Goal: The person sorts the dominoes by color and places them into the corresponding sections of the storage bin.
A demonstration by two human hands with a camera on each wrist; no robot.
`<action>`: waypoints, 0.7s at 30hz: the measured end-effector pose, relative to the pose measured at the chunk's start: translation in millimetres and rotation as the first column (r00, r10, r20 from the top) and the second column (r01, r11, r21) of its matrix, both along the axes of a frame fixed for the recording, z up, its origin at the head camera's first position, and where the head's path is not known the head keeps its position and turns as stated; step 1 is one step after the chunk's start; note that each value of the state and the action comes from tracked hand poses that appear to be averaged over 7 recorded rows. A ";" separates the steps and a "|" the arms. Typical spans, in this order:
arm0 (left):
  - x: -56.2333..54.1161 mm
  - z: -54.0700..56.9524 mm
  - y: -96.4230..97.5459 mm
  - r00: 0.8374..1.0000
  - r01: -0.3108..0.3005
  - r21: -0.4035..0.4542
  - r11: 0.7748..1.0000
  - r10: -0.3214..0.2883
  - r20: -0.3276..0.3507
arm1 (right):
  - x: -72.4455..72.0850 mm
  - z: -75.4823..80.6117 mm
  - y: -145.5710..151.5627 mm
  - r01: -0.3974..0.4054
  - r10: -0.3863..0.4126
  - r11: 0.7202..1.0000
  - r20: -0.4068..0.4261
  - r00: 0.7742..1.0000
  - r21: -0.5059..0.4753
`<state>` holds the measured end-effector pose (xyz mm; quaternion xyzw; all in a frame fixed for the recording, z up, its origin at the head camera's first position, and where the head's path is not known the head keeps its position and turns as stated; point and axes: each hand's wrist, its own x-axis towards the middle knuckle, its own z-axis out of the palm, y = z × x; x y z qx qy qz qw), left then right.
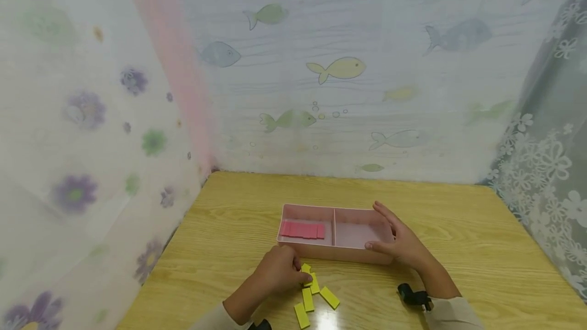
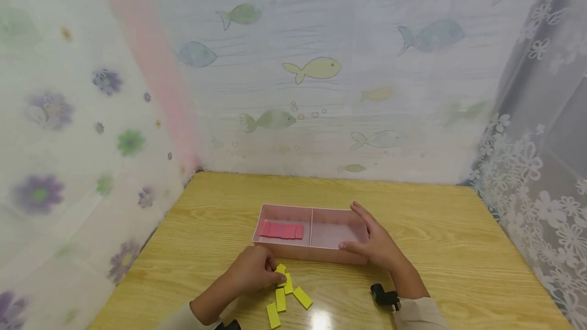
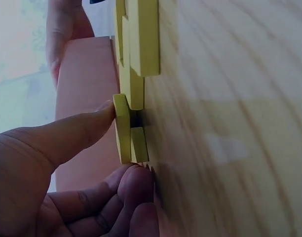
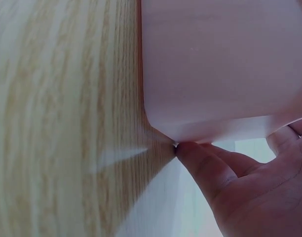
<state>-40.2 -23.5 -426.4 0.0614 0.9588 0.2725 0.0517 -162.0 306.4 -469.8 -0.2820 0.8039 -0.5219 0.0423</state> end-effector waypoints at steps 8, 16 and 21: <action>-0.3 1.6 -1.5 0.999 -0.003 0.076 0.997 -0.001 0.047 | -0.7 -3.7 0.0 -0.003 0.003 1.000 0.009 1.000 -0.004; -2.6 3.8 -4.3 0.998 0.006 0.100 0.995 -0.011 0.057 | -2.4 -5.2 -0.3 0.002 -0.002 1.000 0.012 1.000 0.001; -3.7 6.1 -3.0 0.998 0.016 0.107 0.994 -0.023 0.059 | -2.2 -4.6 0.4 -0.003 0.003 1.000 0.015 1.000 -0.001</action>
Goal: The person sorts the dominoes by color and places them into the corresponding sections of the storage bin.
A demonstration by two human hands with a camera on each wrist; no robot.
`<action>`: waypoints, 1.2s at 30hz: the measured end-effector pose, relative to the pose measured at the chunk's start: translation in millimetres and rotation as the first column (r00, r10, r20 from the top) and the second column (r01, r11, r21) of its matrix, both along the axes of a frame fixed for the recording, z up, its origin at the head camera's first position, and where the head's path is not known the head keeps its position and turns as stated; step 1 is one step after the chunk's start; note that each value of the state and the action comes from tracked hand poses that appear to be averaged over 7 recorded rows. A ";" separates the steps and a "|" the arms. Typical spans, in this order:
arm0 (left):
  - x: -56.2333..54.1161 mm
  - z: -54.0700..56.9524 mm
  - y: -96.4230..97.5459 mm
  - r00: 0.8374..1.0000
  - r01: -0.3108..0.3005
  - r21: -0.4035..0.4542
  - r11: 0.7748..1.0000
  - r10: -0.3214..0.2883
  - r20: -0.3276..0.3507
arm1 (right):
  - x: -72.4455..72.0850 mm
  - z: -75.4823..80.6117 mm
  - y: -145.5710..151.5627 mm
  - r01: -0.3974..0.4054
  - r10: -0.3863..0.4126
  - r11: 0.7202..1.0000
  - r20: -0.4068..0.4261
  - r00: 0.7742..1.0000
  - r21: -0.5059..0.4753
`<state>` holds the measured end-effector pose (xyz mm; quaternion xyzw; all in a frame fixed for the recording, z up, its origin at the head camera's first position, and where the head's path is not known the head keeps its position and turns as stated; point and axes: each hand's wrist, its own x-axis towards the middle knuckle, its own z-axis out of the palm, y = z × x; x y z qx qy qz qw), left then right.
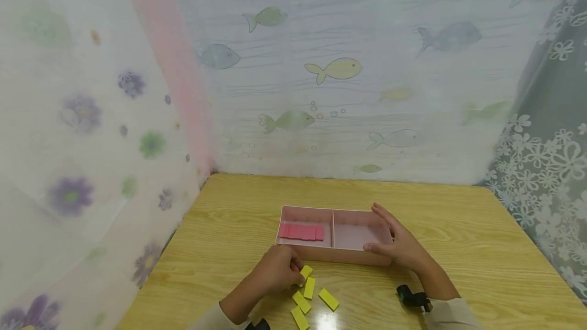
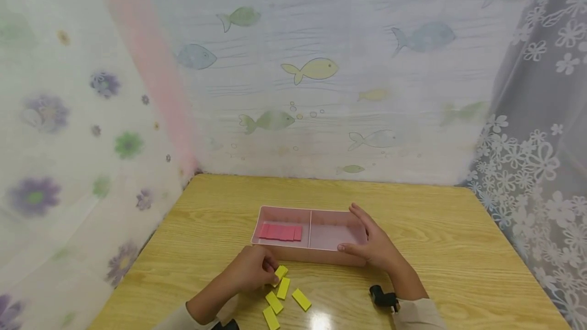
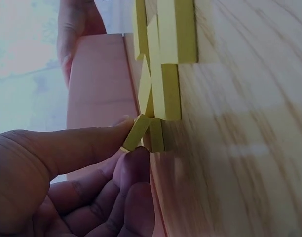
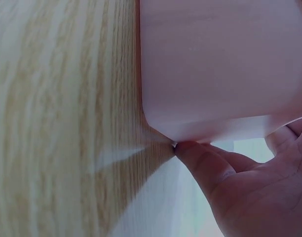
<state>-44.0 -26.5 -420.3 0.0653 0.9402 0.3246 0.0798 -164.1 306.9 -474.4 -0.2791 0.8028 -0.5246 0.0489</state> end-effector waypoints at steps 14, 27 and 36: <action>1.3 19.2 18.6 0.998 0.062 0.106 0.993 -0.063 0.014 | 0.2 1.2 0.4 -0.009 0.009 1.000 0.008 1.000 0.000; -20.6 44.0 35.8 0.997 0.062 0.146 0.987 -0.068 0.035 | 5.8 5.4 0.8 0.045 -0.047 0.998 0.040 0.998 0.048; -43.3 45.4 41.2 0.997 0.031 0.280 0.959 -0.050 0.062 | 10.9 9.6 -1.3 0.063 -0.065 0.996 0.036 0.997 0.065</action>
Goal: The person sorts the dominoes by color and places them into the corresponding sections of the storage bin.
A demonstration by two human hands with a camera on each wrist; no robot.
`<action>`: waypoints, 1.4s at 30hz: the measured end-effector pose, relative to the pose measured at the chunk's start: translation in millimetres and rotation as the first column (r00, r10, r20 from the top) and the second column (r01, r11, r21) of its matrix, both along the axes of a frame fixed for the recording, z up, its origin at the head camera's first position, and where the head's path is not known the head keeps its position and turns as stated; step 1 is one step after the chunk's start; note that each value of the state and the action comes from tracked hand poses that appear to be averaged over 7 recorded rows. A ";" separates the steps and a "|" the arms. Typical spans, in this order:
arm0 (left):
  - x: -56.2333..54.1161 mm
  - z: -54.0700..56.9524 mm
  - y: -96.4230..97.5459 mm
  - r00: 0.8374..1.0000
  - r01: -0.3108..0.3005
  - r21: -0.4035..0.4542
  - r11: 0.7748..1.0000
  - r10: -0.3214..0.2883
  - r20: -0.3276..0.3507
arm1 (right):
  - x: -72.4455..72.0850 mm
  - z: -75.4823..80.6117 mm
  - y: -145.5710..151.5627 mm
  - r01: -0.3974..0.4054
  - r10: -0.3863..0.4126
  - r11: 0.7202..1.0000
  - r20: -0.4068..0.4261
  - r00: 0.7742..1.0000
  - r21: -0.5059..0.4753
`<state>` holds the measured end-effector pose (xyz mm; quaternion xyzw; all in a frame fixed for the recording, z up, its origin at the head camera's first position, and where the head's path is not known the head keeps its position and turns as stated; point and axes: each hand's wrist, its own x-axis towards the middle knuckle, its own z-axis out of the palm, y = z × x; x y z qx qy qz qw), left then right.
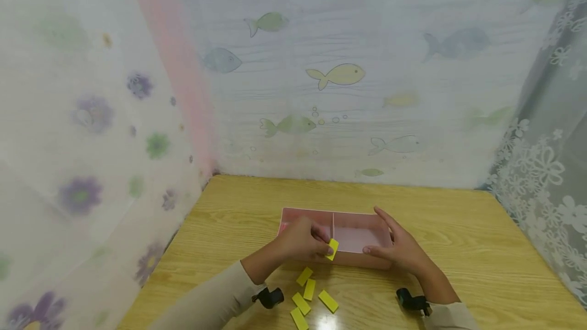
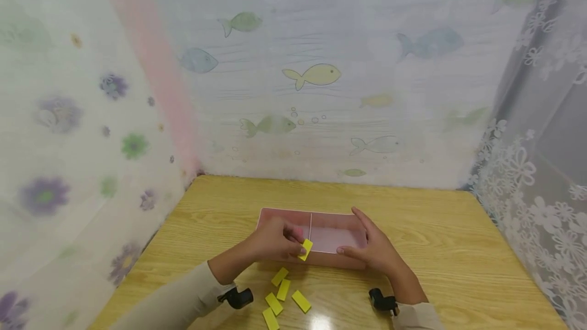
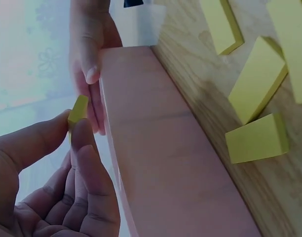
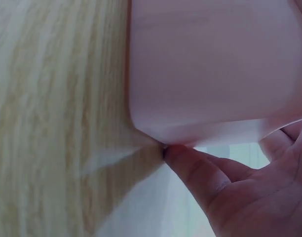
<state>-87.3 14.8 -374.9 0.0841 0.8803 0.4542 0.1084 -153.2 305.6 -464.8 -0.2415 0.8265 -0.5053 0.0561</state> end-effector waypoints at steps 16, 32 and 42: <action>-30.3 4.3 18.1 0.995 -0.049 0.046 0.998 0.044 0.089 | -2.6 0.3 8.8 -0.085 0.086 0.996 -0.057 0.995 0.022; -64.2 10.3 51.1 0.982 -0.119 -0.012 0.993 0.120 0.143 | -4.8 -2.1 9.8 -0.081 0.081 0.997 0.006 0.997 0.002; -66.8 8.8 75.7 0.975 -0.126 -0.045 0.991 0.132 0.177 | -5.6 -2.6 9.9 -0.094 0.094 0.996 0.004 0.996 -0.004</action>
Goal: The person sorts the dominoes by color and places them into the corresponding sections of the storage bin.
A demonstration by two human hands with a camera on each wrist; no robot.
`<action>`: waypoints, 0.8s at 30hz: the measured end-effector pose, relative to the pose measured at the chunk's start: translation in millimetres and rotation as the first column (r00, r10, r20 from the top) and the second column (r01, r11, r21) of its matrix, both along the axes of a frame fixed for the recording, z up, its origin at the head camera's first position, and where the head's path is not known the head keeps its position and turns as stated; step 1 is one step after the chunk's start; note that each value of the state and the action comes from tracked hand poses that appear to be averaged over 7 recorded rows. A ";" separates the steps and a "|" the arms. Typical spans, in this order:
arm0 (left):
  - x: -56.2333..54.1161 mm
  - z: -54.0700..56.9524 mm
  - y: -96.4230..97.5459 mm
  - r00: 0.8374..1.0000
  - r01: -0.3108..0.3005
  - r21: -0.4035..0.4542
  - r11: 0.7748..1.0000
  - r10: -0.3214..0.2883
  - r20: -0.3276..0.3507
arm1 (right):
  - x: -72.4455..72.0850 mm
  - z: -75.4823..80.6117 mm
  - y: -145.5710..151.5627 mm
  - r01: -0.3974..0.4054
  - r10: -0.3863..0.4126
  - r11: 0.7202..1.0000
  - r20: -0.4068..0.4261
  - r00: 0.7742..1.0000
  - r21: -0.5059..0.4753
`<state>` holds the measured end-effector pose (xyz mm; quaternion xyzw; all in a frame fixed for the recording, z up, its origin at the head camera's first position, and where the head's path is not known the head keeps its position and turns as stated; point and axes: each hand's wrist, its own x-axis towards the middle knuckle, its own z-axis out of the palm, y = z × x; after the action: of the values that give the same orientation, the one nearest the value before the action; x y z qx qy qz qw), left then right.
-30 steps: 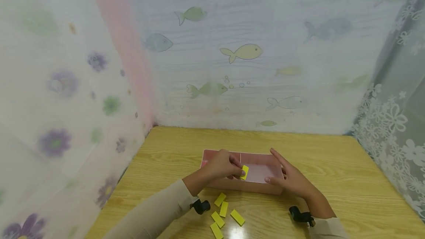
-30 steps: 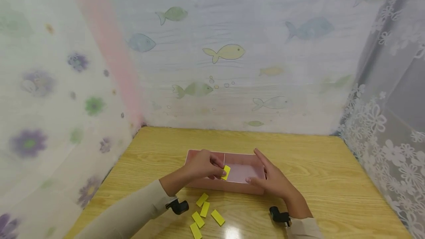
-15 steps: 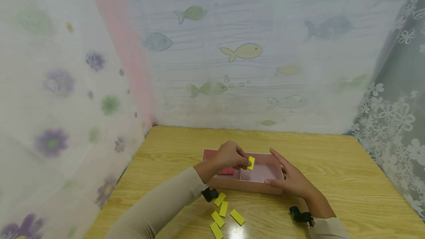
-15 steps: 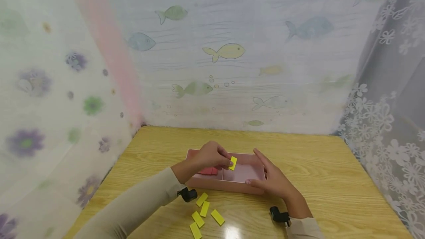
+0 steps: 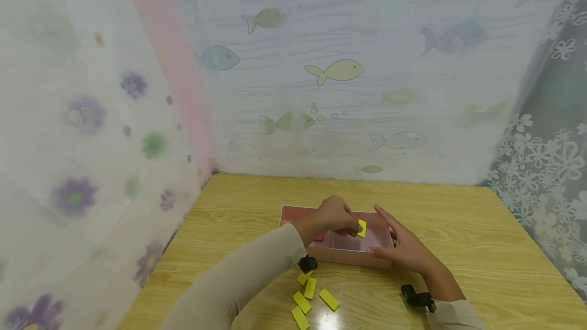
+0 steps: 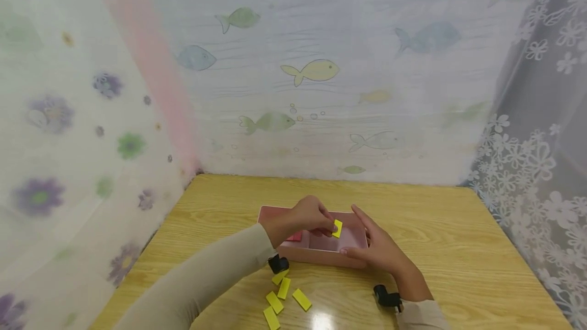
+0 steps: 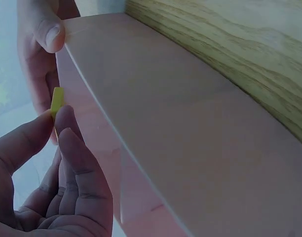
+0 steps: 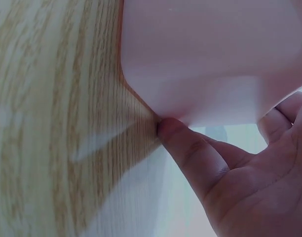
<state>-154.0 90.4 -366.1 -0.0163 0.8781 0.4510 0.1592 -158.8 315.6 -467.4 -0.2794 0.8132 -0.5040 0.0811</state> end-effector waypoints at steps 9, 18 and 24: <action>-3.5 -2.1 22.3 1.000 -0.022 -0.019 1.000 0.022 0.011 | 0.2 -0.2 0.7 -0.005 0.005 1.000 -0.033 0.999 -0.007; -7.9 -11.8 38.6 0.998 -0.062 -0.060 0.996 0.064 0.027 | -0.9 -3.5 2.9 0.016 -0.014 0.999 -0.038 0.999 0.028; -6.8 -15.6 41.9 0.996 -0.083 -0.088 0.993 0.086 0.026 | -2.4 -3.6 2.6 0.011 -0.011 1.000 -0.035 0.999 0.011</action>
<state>-160.8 132.3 -381.7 -0.0671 0.8930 0.4183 0.1519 -161.2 318.1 -471.0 -0.2833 0.8188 -0.4950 0.0655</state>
